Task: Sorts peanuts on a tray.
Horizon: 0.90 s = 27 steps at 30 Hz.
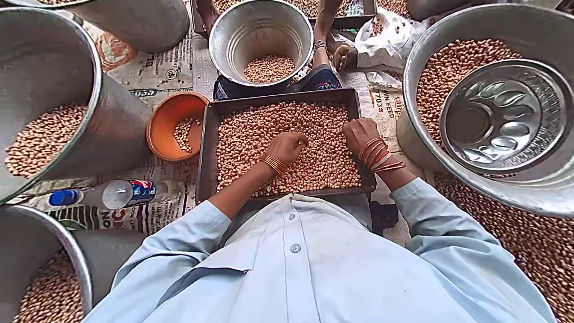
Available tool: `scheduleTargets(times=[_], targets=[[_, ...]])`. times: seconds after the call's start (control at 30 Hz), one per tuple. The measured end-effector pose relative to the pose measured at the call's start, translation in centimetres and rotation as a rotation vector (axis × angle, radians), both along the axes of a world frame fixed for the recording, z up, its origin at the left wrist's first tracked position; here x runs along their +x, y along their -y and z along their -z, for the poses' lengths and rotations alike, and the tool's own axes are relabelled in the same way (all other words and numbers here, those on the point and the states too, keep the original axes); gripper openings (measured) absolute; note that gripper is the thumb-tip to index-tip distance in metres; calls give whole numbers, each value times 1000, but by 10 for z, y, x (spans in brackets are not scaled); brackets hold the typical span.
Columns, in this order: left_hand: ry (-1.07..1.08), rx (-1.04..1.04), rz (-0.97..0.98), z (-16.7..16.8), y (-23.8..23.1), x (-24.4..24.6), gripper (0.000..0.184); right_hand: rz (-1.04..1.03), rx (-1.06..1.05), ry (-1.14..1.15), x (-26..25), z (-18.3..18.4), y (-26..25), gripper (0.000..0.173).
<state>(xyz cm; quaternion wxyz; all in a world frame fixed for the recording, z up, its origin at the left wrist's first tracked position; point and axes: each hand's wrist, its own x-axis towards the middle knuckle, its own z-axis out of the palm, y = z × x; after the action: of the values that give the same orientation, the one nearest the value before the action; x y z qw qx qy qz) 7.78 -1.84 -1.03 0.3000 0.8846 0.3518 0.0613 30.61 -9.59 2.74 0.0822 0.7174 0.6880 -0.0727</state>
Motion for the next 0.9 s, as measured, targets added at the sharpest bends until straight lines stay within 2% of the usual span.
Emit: scheduleTargets(times=[0.1,0.17,0.27,0.3,0.33,0.4,0.53,0.7,0.8,0.9], targets=[[-83,86,99,0,-1,16,22,28,7,-72,14,-4,-5,18],[-140,99,138,2,1,24,21,99,42,-339,33,-9,-3,24],[-177,119,169,6,2,26,22,198,222,-912,52,3,12,8],[-169,125,178,7,2,25,21,250,243,-1060,51,5,20,4],[-167,107,181,6,1,23,21,275,241,-1107,48,4,27,5],[-115,7,122,6,-7,20,20,220,199,-962,35,-4,42,9],[87,-250,-120,-3,-25,19,28,10,128,-512,1,-5,54,13],[-3,-77,-12,-11,-15,41,22,-20,71,-300,-19,12,45,15],[-34,40,66,1,-10,50,23,-23,64,-264,-24,17,44,12],[-53,52,85,10,-6,55,22,-23,85,-244,-27,18,49,10]])
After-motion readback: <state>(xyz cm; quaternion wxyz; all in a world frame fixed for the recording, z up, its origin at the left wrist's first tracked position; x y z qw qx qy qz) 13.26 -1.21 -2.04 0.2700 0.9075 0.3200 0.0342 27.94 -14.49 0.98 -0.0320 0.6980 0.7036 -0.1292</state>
